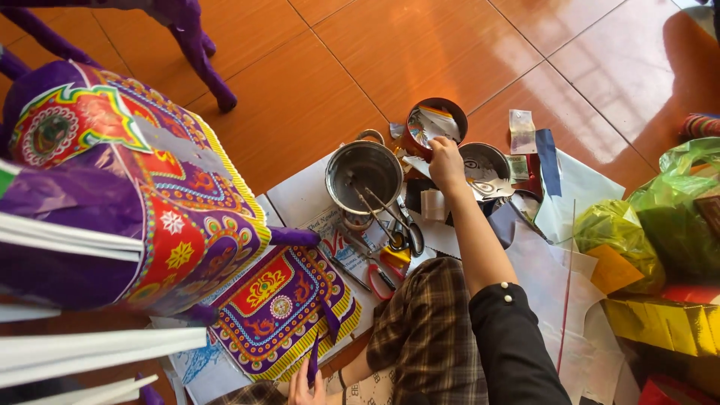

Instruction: Assembling and decorating traditional paper horses using glue and paper cutouts.

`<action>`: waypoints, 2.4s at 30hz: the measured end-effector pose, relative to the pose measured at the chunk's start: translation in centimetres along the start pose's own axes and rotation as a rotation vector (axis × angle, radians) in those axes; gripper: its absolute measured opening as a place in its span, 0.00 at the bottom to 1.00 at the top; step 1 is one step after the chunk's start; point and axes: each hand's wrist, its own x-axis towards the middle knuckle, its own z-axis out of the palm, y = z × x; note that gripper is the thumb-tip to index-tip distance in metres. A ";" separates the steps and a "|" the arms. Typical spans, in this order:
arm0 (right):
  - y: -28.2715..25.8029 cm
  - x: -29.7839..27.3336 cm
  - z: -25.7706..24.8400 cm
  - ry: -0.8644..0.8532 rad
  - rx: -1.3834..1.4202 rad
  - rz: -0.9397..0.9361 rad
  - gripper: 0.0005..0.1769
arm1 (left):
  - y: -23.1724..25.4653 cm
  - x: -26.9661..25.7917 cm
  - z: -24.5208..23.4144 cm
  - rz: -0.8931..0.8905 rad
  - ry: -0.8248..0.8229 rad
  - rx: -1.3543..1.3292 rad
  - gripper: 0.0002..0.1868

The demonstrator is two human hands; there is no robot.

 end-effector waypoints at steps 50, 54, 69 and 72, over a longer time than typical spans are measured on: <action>-5.5 -16.8 0.7 -0.138 0.094 0.200 0.10 | 6.2 1.7 -8.2 -0.018 -0.346 -0.147 0.23; -4.8 -14.4 3.5 -0.160 0.007 0.049 0.11 | 6.1 1.9 -7.7 -0.032 -0.352 -0.104 0.22; -7.6 -12.8 3.5 -0.331 -0.049 0.165 0.08 | -2.5 1.7 3.6 -0.017 -0.052 -0.169 0.23; -9.1 -13.8 1.5 -0.148 0.073 0.218 0.11 | -2.0 1.9 3.6 -0.106 0.005 -0.168 0.25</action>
